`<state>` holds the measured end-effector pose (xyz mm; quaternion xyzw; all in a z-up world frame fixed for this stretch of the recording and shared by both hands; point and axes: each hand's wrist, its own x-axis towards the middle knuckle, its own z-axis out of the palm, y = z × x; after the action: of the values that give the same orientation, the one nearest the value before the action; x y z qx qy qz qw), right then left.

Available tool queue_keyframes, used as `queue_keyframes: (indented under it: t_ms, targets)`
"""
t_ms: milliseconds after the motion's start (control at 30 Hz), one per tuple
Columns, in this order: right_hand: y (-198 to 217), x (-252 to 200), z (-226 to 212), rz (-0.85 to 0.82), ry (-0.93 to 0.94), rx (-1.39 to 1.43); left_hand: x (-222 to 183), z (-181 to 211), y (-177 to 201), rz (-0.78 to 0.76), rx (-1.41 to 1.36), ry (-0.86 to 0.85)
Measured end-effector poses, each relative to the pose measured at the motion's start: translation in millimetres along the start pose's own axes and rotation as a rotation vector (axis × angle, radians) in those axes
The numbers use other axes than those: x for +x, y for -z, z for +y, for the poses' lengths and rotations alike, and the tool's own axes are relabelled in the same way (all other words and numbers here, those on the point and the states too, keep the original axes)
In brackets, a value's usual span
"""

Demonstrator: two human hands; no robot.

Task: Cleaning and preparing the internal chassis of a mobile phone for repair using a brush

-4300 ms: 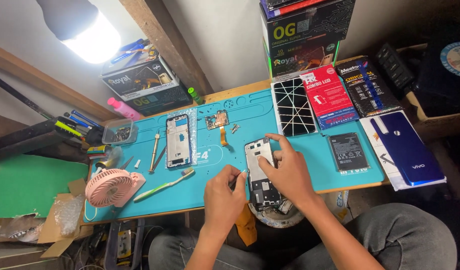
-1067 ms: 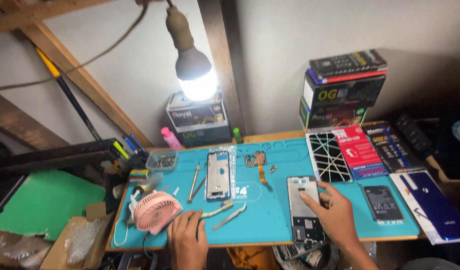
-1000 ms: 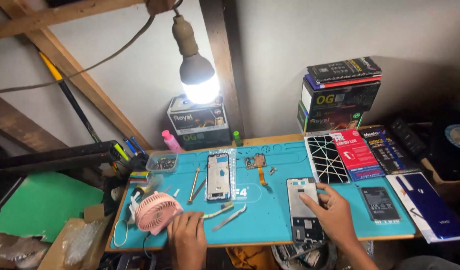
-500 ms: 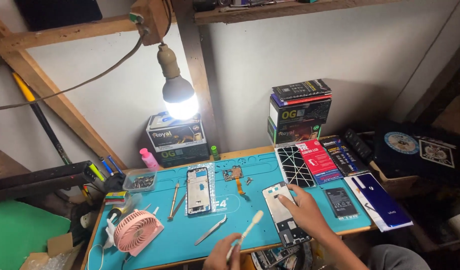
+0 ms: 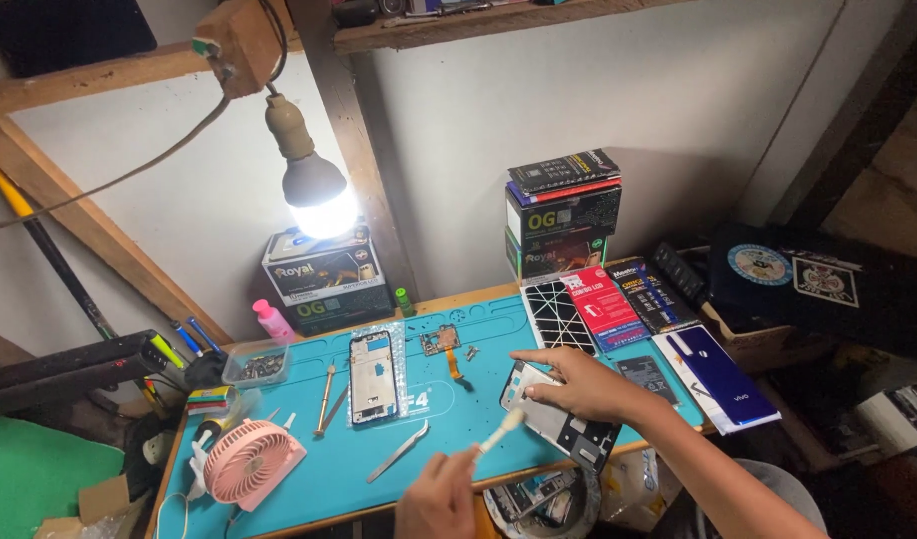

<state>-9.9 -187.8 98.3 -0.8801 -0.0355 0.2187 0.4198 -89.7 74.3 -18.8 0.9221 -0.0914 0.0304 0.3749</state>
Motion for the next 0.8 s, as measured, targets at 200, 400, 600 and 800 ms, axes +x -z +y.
queue_keyframes:
  t_ms: [200,400,600,800]
  targets:
    - [8,-16,-14,-0.027,-0.068,-0.058,-6,8,-8,0.005,0.024,-0.129]
    - [9,-18,-12,0.002,-0.044,-0.12,-9,19,13,0.091,-0.068,-0.232]
    - [7,-30,-33,0.016,-0.078,-0.122,-1,16,23,-0.005,-0.111,-0.155]
    - [4,-20,-16,0.049,0.026,0.012,12,15,37,-0.02,-0.136,-0.118]
